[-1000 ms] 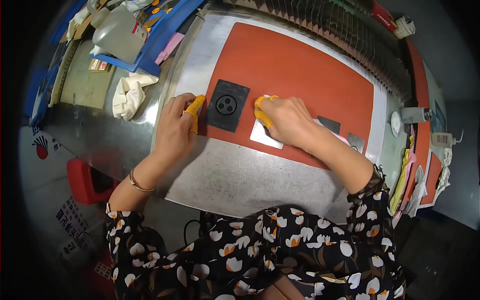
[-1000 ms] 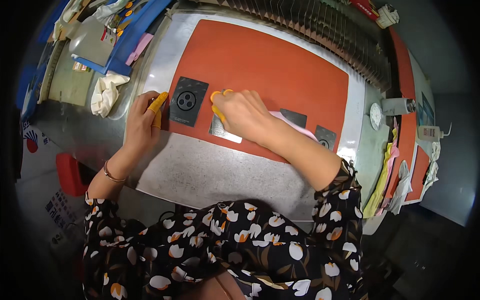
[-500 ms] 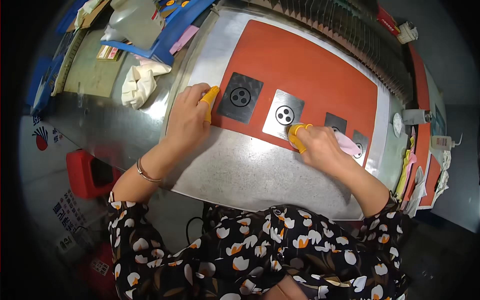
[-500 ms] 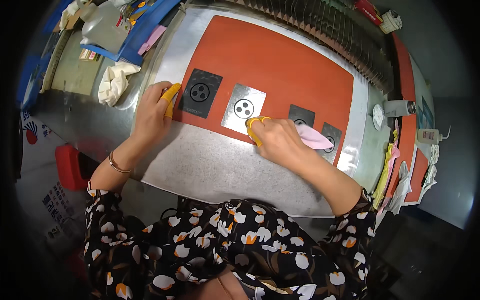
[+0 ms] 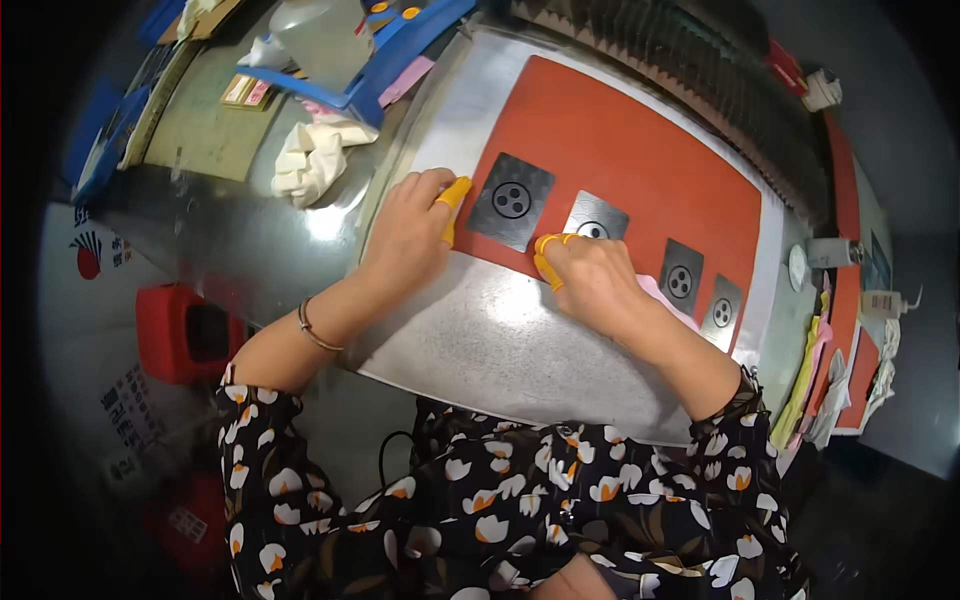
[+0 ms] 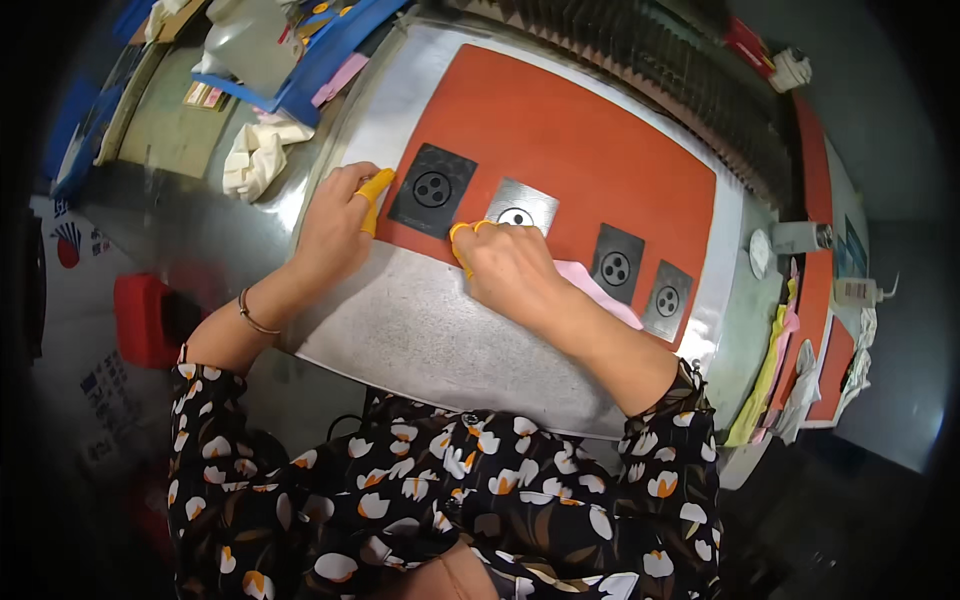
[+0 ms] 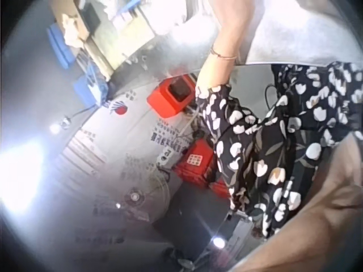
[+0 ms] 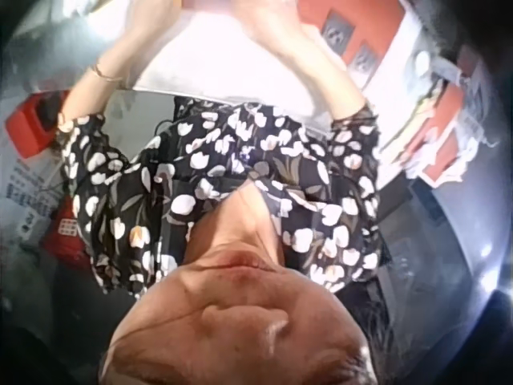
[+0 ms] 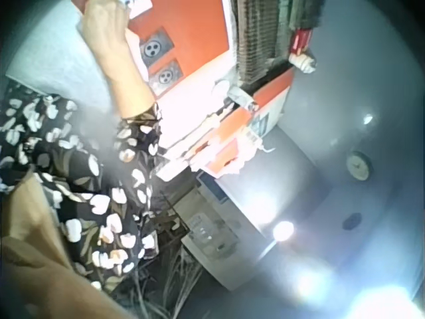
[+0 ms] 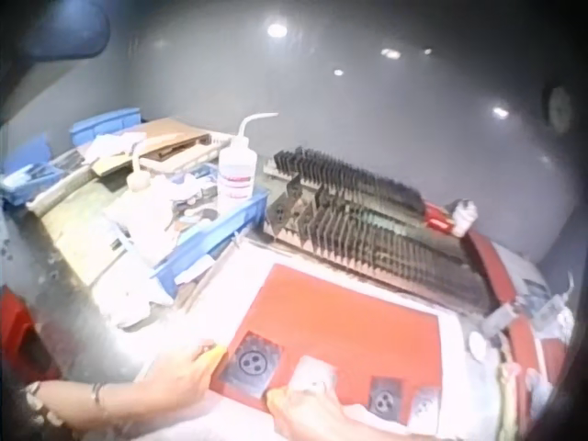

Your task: The person cleans four small rectangular metal plates with circular cutouts using a white cloth and a liquid from a squeeze bottle. They wipe each plate individually, then wipe the surrounding red mat and metal work surface, repeating the process multiple times.

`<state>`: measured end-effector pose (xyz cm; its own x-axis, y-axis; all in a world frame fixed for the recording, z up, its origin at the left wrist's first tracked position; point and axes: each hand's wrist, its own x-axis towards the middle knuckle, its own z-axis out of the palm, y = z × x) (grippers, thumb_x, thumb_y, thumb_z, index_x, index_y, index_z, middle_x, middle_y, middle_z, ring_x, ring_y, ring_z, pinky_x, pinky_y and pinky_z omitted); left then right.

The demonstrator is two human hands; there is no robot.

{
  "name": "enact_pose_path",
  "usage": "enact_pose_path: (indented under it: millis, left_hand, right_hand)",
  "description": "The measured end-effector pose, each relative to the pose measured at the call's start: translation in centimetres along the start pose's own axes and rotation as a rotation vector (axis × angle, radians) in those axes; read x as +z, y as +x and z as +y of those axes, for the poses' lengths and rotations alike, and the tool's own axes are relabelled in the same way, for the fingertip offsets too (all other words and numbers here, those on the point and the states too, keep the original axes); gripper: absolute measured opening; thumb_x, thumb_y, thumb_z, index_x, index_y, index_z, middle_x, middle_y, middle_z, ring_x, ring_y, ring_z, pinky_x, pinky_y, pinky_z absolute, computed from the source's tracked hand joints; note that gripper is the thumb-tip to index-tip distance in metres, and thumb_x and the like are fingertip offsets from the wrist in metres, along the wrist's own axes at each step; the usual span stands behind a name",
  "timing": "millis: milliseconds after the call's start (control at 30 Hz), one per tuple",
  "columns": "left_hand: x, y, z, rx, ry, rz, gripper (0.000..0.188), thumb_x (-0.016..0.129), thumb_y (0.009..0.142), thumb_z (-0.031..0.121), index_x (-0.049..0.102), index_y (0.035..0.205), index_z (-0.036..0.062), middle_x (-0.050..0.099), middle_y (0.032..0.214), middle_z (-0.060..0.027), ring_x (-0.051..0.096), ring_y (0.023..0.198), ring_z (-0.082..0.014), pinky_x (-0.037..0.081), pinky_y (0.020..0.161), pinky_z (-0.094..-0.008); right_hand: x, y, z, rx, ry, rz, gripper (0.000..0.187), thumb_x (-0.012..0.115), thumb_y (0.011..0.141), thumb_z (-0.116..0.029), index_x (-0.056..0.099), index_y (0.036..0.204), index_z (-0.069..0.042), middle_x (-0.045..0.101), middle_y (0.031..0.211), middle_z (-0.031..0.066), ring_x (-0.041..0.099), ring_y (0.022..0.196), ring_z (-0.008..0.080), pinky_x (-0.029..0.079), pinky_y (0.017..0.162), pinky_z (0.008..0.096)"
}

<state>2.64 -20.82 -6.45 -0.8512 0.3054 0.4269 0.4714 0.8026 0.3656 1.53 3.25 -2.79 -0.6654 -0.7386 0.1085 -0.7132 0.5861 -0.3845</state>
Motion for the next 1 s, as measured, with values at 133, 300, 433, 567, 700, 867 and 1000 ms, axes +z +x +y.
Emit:
enact_pose_path:
  millis: [133,300,433,567,700,867,1000]
  left_hand:
    - [-0.4,-0.3,-0.6,-0.027,-0.133,-0.016,0.037,0.056,0.073,-0.007,0.055,0.110,-0.0026,0.051,0.111,-0.0155,0.050,0.100,-0.0324,0.041,0.086,-0.0359]
    - [-1.4,1.6,2.9,0.076,-0.140,-0.067,0.064,0.071,0.067,0.014,0.045,0.125,0.0018,0.044,0.127,-0.0160,0.042,0.116,-0.0334,0.031,0.098,-0.0451]
    - [0.0,5.7,7.9,0.218,-0.118,-0.327,0.084,0.078,0.060,0.023,0.038,0.131,0.0039,0.034,0.139,-0.0142,0.032,0.128,-0.0321,0.024,0.106,-0.0461]
    - [2.0,9.0,7.9,0.287,-0.019,-0.524,0.085,0.078,0.058,0.025,0.039,0.131,0.0051,0.038,0.137,-0.0118,0.030,0.131,-0.0305,0.016,0.110,-0.0476]
    - [2.8,10.3,9.1,0.290,-0.013,-0.463,0.081,0.078,0.059,0.030,0.044,0.127,0.0046,0.043,0.133,-0.0126,0.033,0.129,-0.0298,0.015,0.109,-0.0499]
    - [5.5,9.7,15.1,0.252,-0.126,-0.496,0.084,0.078,0.059,0.030,0.041,0.130,0.0046,0.039,0.136,-0.0141,0.029,0.131,-0.0293,0.014,0.109,-0.0516]
    - [7.5,11.0,17.2,0.276,-0.085,-0.539,0.083,0.078,0.059,0.029,0.043,0.129,0.0027,0.042,0.134,-0.0145,0.031,0.130,-0.0300,0.015,0.109,-0.0512]
  right_hand:
    - [-2.6,-5.5,1.4,0.056,0.348,0.170,0.012,0.062,0.078,-0.011,0.059,0.087,-0.003,0.061,0.071,0.0118,0.059,0.059,0.0271,0.046,0.053,0.0361]
    - [-13.9,-14.6,2.2,0.602,0.580,0.543,0.011,0.061,0.084,-0.009,0.059,0.091,0.000,0.056,0.074,0.0006,0.049,0.061,0.0061,0.039,0.055,0.0206]
    - [-19.2,-21.1,6.8,0.951,0.467,0.670,0.014,0.061,0.084,-0.012,0.061,0.094,-0.002,0.055,0.072,-0.0027,0.042,0.056,0.0025,0.030,0.048,0.0176]
    - [-21.8,-24.8,13.3,0.909,0.182,0.700,0.014,0.059,0.084,-0.012,0.062,0.093,-0.001,0.057,0.074,-0.0010,0.046,0.062,0.0058,0.036,0.056,0.0210]
    - [-23.8,-27.6,20.0,0.868,-0.032,0.628,0.018,0.058,0.083,-0.012,0.061,0.094,0.001,0.058,0.075,0.0017,0.049,0.065,0.0086,0.039,0.059,0.0244]
    - [-25.2,-27.7,25.1,0.889,-0.352,0.550,0.021,0.057,0.083,-0.016,0.061,0.098,-0.002,0.063,0.079,0.0136,0.058,0.069,0.0253,0.044,0.065,0.0340]
    - [-26.5,-28.5,27.7,0.829,-0.501,0.455,0.025,0.059,0.082,-0.022,0.062,0.099,-0.004,0.064,0.087,0.0184,0.061,0.082,0.0356,0.046,0.071,0.0390]
